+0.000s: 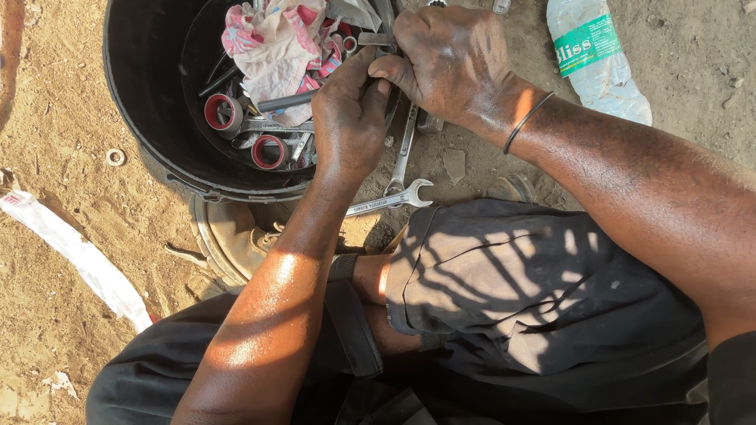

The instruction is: The person sits on the ground and assembles a short black pipe with metal fittings. They use a wrench to tighten a nut onto the pipe, then wrap the threads with white tape and screw on a brass connector.

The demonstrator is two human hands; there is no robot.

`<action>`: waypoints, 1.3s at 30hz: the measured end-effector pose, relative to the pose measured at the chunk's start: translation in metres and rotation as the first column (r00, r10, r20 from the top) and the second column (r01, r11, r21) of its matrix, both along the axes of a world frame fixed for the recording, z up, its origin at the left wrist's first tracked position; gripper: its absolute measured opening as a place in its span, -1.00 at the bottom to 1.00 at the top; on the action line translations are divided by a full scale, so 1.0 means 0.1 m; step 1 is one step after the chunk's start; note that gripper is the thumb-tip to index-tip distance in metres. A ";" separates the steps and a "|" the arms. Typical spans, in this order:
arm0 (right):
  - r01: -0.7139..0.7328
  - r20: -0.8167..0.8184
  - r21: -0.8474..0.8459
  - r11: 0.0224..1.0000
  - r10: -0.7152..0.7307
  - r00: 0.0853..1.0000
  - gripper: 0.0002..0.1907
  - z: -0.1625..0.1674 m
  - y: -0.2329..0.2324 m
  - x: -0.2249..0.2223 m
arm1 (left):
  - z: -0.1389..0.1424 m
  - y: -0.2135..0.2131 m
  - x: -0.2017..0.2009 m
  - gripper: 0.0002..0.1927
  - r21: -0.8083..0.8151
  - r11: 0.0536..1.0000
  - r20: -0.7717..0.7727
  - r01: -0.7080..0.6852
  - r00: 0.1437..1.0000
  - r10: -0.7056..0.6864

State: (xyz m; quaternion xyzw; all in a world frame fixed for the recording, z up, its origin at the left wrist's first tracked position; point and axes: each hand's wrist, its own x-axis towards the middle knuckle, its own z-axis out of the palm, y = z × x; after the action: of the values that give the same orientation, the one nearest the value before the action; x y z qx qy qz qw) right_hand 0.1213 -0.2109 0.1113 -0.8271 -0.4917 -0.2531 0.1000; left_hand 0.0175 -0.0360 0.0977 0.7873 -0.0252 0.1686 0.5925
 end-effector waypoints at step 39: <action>-0.001 -0.044 0.037 0.999 0.002 0.999 -0.37 -0.04 0.06 -0.03 | -0.13 -0.02 0.00 -0.67 0.100 0.983 0.091 -0.156 0.985 0.148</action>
State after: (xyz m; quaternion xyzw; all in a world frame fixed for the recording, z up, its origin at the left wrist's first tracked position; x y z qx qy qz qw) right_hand 0.1185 -0.2045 0.1070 -0.8301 -0.4852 -0.2440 0.1263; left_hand 0.0172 -0.0377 0.0842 0.8098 0.0014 0.2444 0.5334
